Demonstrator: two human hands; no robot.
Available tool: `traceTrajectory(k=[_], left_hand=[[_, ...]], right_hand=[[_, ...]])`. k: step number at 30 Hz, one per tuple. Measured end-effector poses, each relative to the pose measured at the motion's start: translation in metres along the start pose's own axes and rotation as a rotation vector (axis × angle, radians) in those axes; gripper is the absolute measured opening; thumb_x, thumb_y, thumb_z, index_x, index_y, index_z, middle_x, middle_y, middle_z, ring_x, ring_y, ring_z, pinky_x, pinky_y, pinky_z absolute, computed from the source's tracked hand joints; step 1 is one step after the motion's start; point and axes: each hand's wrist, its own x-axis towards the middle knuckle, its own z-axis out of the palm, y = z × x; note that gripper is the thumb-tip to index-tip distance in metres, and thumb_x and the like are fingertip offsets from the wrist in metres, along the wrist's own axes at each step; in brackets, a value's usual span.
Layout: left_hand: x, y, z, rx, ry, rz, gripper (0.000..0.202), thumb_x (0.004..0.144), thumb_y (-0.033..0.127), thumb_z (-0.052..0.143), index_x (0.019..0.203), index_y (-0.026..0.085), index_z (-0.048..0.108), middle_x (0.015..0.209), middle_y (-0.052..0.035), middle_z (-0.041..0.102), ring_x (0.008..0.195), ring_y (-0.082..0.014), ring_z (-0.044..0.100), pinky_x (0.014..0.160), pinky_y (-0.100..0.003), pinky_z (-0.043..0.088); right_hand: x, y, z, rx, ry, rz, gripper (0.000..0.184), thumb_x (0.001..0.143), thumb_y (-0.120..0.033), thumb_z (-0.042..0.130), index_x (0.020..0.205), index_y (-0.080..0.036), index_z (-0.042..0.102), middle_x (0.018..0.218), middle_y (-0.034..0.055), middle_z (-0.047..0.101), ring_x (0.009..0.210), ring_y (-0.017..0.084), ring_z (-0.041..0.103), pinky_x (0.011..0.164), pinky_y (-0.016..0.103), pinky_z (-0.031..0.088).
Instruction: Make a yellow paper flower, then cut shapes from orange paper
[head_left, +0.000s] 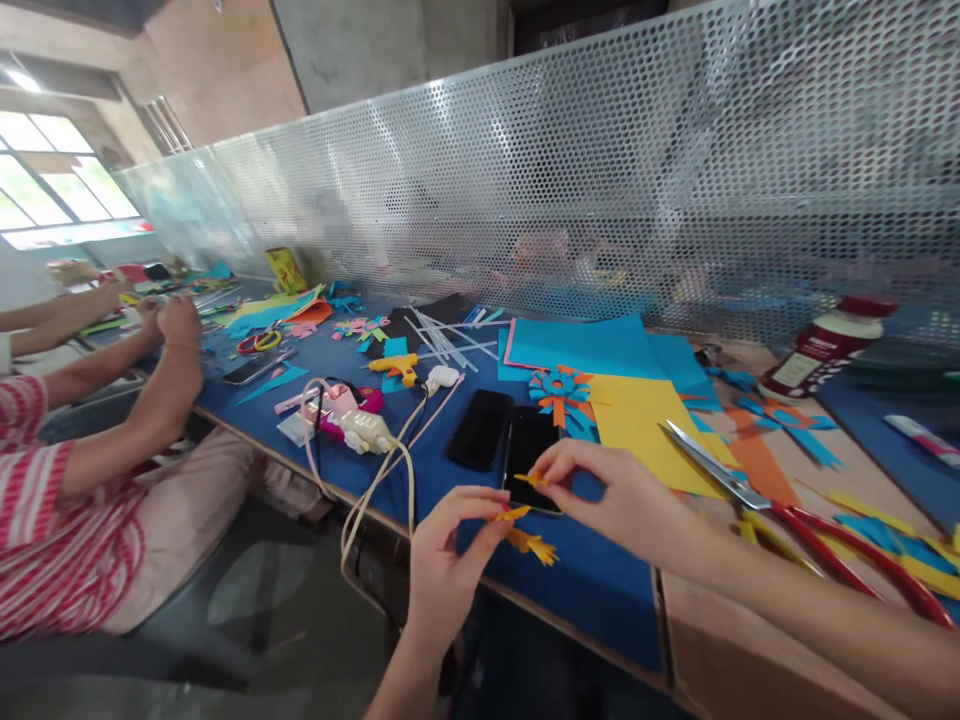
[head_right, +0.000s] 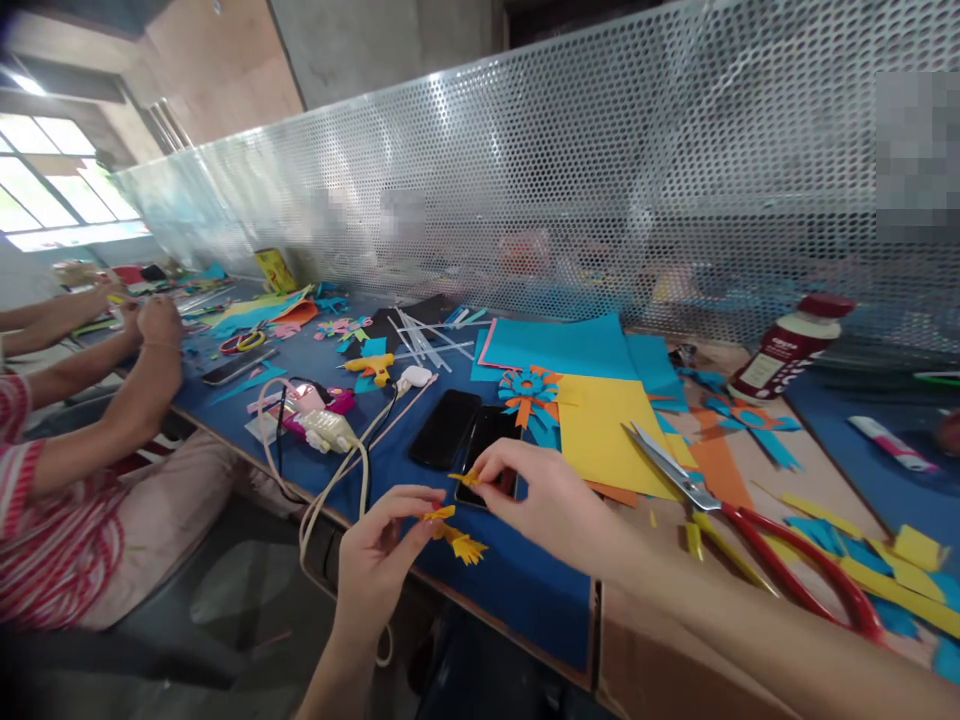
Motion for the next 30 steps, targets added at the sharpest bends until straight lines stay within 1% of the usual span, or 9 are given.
traceTrajectory(k=[2,4,8,13,18,22,24,27,30], left_hand=[[0.001,0.0,0.004,-0.047,-0.03,0.063,0.01,0.08,0.009,0.064,0.085,0.016,0.069,0.101,-0.0102,0.069,0.096,-0.0213,0.066,0.082,-0.033,0.055],[0.001,0.0,0.007,-0.08,-0.062,0.15,0.017,0.078,0.005,0.064,0.088,0.018,0.069,0.1,-0.0089,0.07,0.095,-0.0203,0.065,0.081,-0.033,0.055],[0.0,0.0,0.011,-0.103,-0.144,0.323,0.027,0.076,-0.001,0.063,0.093,0.019,0.069,0.091,-0.0063,0.07,0.085,-0.0175,0.065,0.074,-0.031,0.054],[0.0,0.005,0.014,-0.06,-0.201,0.431,0.026,0.076,-0.001,0.062,0.095,0.017,0.069,0.089,-0.0073,0.07,0.081,-0.0174,0.064,0.071,-0.031,0.052],[0.0,0.009,0.016,-0.051,-0.267,0.486,0.026,0.077,0.0,0.062,0.096,0.017,0.068,0.088,-0.0075,0.071,0.079,-0.0175,0.064,0.071,-0.033,0.05],[-0.001,0.01,0.016,-0.105,-0.31,0.444,0.022,0.077,0.003,0.063,0.094,0.017,0.069,0.087,-0.0078,0.072,0.077,-0.0171,0.064,0.07,-0.032,0.05],[-0.001,0.01,0.016,-0.137,-0.321,0.413,0.019,0.078,0.004,0.063,0.092,0.017,0.069,0.086,-0.0079,0.072,0.077,-0.017,0.064,0.07,-0.032,0.05],[-0.002,0.011,0.015,-0.139,-0.343,0.399,0.019,0.078,0.004,0.063,0.091,0.017,0.069,0.086,-0.0078,0.072,0.077,-0.0173,0.065,0.07,-0.032,0.05],[-0.002,0.012,0.015,-0.128,-0.359,0.389,0.019,0.078,0.005,0.063,0.091,0.017,0.069,0.085,-0.0079,0.072,0.078,-0.0177,0.066,0.07,-0.032,0.051]], right_hand=[[-0.013,-0.013,-0.002,-0.024,0.013,-0.071,0.009,0.083,-0.017,0.056,0.077,-0.023,0.054,0.089,0.0008,0.066,0.077,0.014,0.062,0.068,0.026,0.051],[-0.022,-0.02,-0.003,-0.067,0.023,-0.11,0.011,0.083,-0.013,0.055,0.086,-0.024,0.057,0.087,0.0004,0.065,0.077,0.013,0.063,0.068,0.025,0.052],[-0.033,-0.025,-0.006,-0.147,0.033,-0.154,0.023,0.082,-0.008,0.052,0.097,-0.023,0.058,0.09,0.001,0.066,0.083,0.013,0.064,0.072,0.025,0.054],[-0.042,-0.027,-0.009,-0.147,0.0,-0.174,0.031,0.077,-0.002,0.055,0.102,-0.021,0.059,0.093,0.0021,0.066,0.087,0.013,0.064,0.075,0.023,0.054],[-0.047,-0.03,-0.011,-0.058,-0.023,-0.077,0.025,0.078,-0.007,0.061,0.098,-0.021,0.063,0.093,0.0009,0.067,0.084,0.012,0.064,0.075,0.022,0.053],[-0.047,-0.031,-0.013,0.032,-0.077,0.057,0.023,0.076,-0.013,0.066,0.098,-0.021,0.065,0.092,0.0006,0.068,0.081,0.013,0.064,0.073,0.023,0.052],[-0.046,-0.03,-0.015,0.075,-0.128,0.123,0.022,0.074,-0.016,0.068,0.095,-0.02,0.067,0.09,0.0008,0.068,0.08,0.013,0.064,0.072,0.024,0.051],[-0.046,-0.026,-0.018,0.128,-0.236,0.216,0.015,0.075,-0.024,0.069,0.089,-0.019,0.068,0.087,0.001,0.069,0.079,0.015,0.063,0.071,0.026,0.05],[-0.047,-0.024,-0.02,0.164,-0.309,0.261,0.013,0.077,-0.03,0.068,0.085,-0.019,0.068,0.087,0.0009,0.069,0.08,0.016,0.062,0.072,0.027,0.049]])
